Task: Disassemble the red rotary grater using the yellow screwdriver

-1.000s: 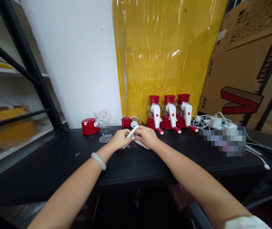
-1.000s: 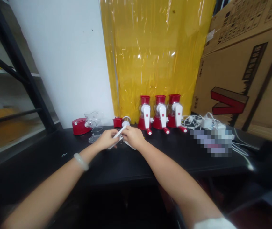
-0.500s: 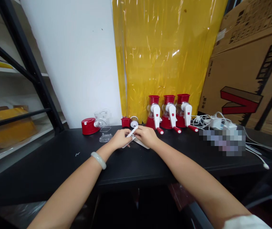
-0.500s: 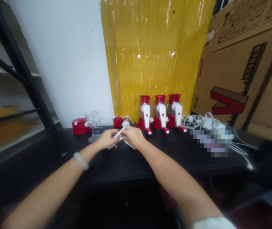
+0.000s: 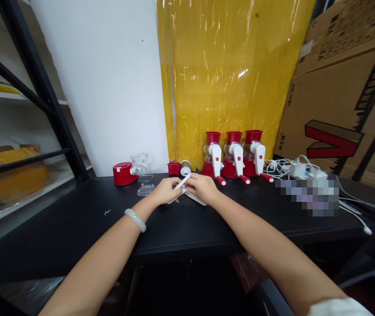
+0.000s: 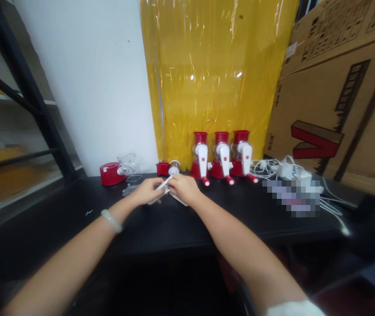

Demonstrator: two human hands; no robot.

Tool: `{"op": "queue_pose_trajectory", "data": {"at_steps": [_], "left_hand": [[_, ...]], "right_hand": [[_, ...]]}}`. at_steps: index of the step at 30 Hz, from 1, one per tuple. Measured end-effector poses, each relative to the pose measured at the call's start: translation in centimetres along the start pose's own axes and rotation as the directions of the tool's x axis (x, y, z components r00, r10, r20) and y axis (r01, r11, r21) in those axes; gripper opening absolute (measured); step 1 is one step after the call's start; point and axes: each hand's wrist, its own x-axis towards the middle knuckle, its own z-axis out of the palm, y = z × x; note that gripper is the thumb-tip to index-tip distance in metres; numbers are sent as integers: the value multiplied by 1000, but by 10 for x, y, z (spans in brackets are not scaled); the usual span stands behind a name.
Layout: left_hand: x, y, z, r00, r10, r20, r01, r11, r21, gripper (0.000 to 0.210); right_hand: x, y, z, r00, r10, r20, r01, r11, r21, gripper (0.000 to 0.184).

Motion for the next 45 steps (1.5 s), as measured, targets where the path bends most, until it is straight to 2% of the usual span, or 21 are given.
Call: {"op": "queue_pose_trajectory", "data": {"at_steps": [12, 23, 37, 45], "left_hand": [[1, -1, -2, 1000, -10, 23, 12, 997, -74, 17], [2, -2, -2, 998, -30, 49, 36, 990, -136, 18], [2, -3, 0, 998, -59, 28, 62, 989, -135, 14], [4, -3, 1, 994, -106, 25, 109, 985, -136, 13]], "right_hand": [[2, 4, 9, 992, -65, -104, 60, 997, -50, 14], [2, 7, 12, 983, -114, -142, 109, 993, -47, 12], [3, 2, 10, 990, -94, -102, 92, 995, -26, 11], [3, -4, 6, 994, -81, -70, 75, 994, -77, 16]]}}
